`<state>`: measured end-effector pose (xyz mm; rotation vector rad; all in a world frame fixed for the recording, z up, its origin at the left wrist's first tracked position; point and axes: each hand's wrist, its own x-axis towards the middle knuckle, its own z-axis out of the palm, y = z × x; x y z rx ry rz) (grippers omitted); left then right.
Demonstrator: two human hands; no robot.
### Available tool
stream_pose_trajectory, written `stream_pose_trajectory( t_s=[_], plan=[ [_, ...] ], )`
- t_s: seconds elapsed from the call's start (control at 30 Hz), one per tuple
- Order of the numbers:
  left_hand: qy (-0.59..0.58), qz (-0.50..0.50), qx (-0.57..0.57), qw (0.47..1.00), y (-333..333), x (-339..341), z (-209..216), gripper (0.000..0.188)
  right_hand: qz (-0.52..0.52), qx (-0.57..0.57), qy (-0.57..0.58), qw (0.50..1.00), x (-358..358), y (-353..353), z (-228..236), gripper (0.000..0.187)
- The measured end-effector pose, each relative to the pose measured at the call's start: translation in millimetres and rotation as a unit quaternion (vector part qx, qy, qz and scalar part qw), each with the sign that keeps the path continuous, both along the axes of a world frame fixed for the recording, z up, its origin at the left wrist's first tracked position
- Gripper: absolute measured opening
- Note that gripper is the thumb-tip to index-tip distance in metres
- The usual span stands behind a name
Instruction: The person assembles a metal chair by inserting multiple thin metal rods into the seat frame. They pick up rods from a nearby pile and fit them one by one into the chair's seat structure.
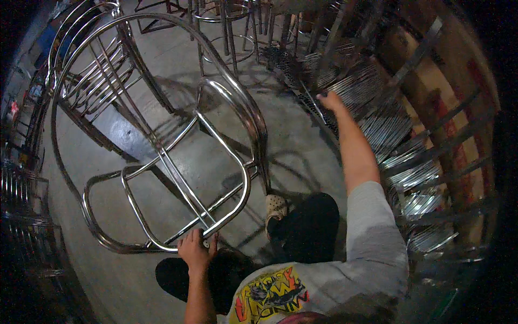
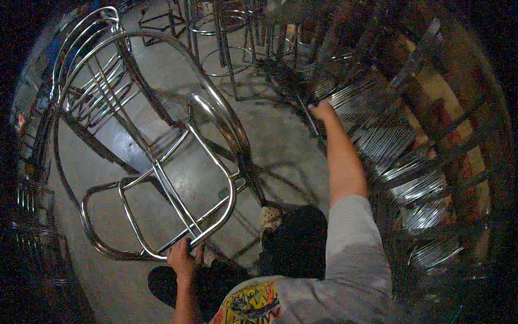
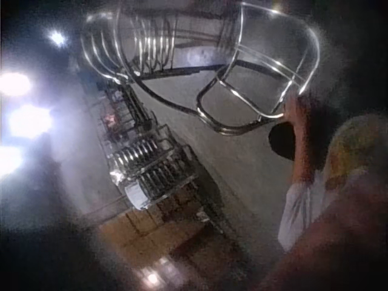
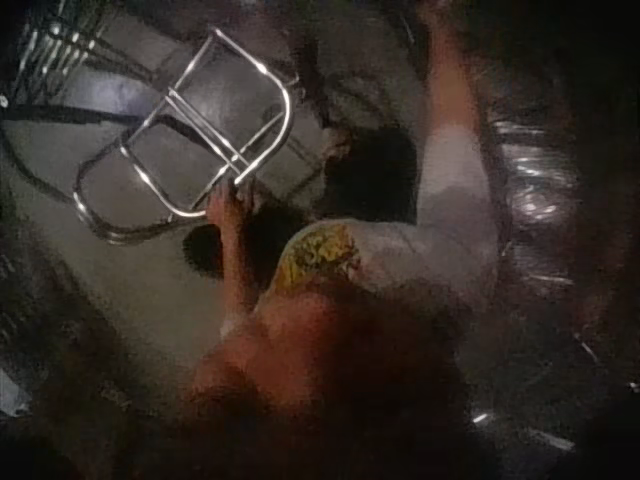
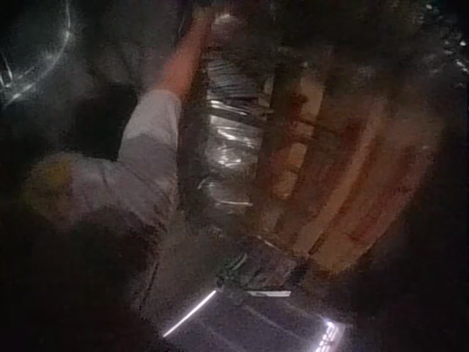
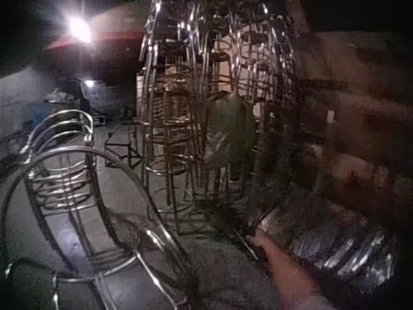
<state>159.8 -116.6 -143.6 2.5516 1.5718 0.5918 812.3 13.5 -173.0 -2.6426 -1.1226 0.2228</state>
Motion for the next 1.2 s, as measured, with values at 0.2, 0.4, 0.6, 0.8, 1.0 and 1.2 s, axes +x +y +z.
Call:
stream_pose_trajectory(
  t_s=[0.2, 0.4, 0.6, 0.8, 1.0, 1.2],
  plan=[
    [0.024, 0.005, 0.005, 1.0, 0, 1, -2, 0.033, -0.079, -0.085, 0.123, 0.986, -29, 22, -21, 0.058],
    [0.018, -0.001, -0.045, 0.999, -2, -2, 3, 0.037, 0.017, 0.303, 0.143, 0.942, -131, -58, 83, 0.047],
    [-0.262, 0.018, -0.105, 0.959, 18, -5, 42, 0.061, 0.225, 0.21, 0.259, 0.916, -334, -187, 147, 0.046],
    [-0.463, 0.065, 0.054, 0.882, 141, -2, 89, 0.068, 0.309, -0.082, 0.54, 0.779, -452, -207, 94, 0.037],
    [-0.389, 0.197, -0.073, 0.897, 187, -13, 18, 0.04, 0.154, -0.112, 0.739, 0.646, -473, -221, 81, 0.03],
    [-0.395, 0.252, -0.091, 0.879, 219, 6, -29, 0.041, 0.141, -0.061, 0.76, 0.632, -473, -198, 108, 0.022]
  ],
)
